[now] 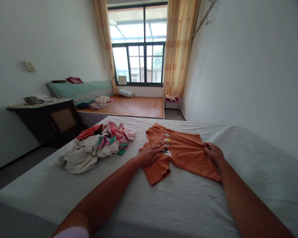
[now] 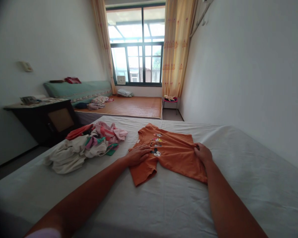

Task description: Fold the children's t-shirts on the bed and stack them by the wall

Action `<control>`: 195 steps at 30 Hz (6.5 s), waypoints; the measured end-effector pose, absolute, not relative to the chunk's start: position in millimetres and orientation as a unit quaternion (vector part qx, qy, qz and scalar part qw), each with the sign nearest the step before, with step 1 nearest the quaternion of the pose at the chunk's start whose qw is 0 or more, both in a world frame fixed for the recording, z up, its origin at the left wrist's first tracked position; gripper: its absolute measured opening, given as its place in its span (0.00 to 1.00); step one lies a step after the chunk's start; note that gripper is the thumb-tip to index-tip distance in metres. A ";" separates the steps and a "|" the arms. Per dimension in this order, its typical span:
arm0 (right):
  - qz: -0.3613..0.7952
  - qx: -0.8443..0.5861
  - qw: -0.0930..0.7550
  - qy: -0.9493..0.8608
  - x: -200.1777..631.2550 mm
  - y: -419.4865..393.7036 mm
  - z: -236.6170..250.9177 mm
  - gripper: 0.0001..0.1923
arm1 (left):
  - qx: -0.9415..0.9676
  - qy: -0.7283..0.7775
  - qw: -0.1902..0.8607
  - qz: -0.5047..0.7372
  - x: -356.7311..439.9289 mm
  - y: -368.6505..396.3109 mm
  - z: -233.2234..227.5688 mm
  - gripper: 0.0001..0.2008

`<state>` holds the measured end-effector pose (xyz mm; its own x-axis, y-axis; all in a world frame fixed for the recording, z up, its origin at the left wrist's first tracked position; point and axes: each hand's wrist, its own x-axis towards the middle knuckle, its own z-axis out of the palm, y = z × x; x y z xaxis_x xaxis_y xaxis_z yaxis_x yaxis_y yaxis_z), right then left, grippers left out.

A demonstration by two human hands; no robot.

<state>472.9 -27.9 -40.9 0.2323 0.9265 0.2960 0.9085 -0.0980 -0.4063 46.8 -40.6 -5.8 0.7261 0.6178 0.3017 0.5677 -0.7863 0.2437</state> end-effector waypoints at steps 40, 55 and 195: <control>0.003 -0.571 -0.089 -0.816 364.2 -139.2 48.7 0.23 | 0.877 0.242 0.409 0.065 -5.6 -47.5 50.0 0.08; 0.438 -0.496 0.145 -0.736 447.5 -155.2 55.0 0.11 | 0.773 0.310 0.550 0.058 -15.3 -52.8 68.8 0.18; 0.072 -0.729 0.390 -0.558 474.8 -17.0 -2.9 0.13 | 0.773 0.557 -0.050 0.299 16.7 41.1 3.3 0.20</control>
